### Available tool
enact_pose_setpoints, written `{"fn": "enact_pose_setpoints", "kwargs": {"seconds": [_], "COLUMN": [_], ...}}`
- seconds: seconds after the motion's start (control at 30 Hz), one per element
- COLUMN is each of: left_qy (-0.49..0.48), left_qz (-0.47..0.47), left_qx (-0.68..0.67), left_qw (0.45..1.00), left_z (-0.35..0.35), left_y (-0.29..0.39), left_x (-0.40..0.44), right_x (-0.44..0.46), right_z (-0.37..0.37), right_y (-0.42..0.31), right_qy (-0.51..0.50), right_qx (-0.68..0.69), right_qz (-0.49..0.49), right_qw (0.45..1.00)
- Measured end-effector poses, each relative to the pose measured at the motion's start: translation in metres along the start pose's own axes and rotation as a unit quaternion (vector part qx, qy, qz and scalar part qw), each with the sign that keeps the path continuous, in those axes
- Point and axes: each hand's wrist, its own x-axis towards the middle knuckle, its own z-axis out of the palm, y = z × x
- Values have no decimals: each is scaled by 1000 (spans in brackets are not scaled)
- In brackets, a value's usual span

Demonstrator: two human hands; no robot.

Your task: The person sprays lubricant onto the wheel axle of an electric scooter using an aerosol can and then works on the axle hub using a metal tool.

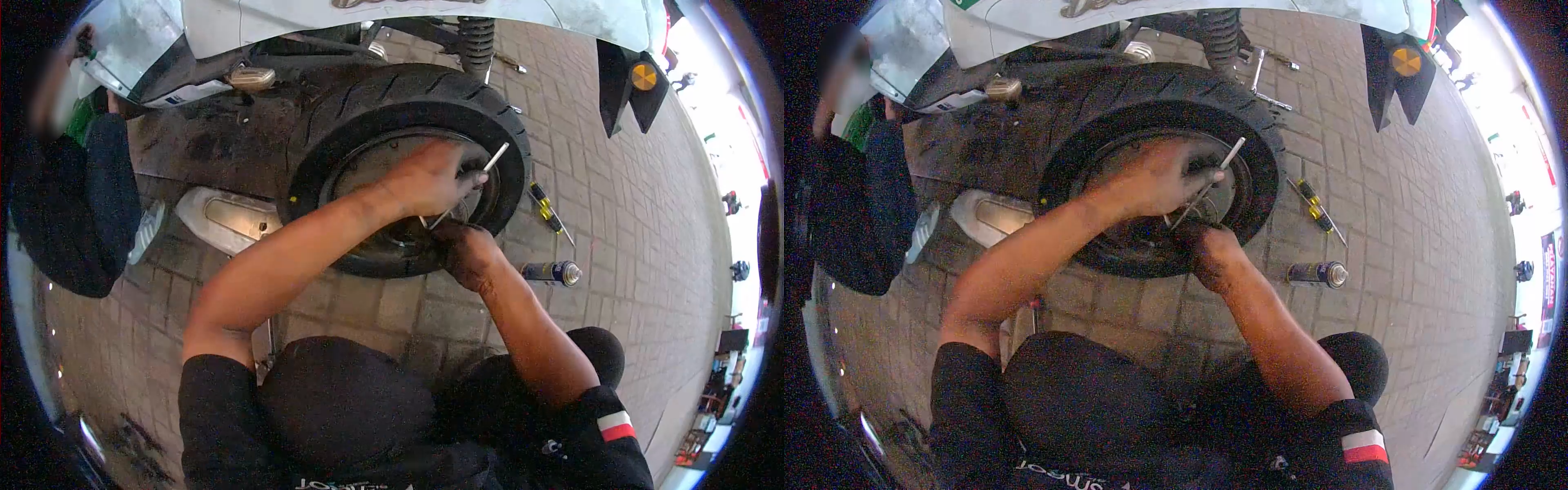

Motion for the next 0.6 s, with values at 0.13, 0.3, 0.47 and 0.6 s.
{"fn": "enact_pose_setpoints", "kwargs": {"seconds": [0.13, 0.3, 0.47, 0.6], "left_qy": [-22, 9, 34, 35], "left_qz": [-7, 13, -9, 1], "left_qx": [51, 24, 7, -23], "left_qw": [998, 1000, 999, 999], "left_z": [5, -4, -17, -30], "left_y": [-7, -4, -3, 0], "left_x": [8, 5, -7, -18], "right_x": [-2, -14, -18, -11], "right_z": [15, 32, 48, 41], "right_y": [4, -2, -14, 2], "right_qy": [95, 176, 224, 205], "right_qx": [-100, -289, -445, -467], "right_qz": [-95, -225, -217, -253], "right_qw": [986, 914, 840, 822]}}
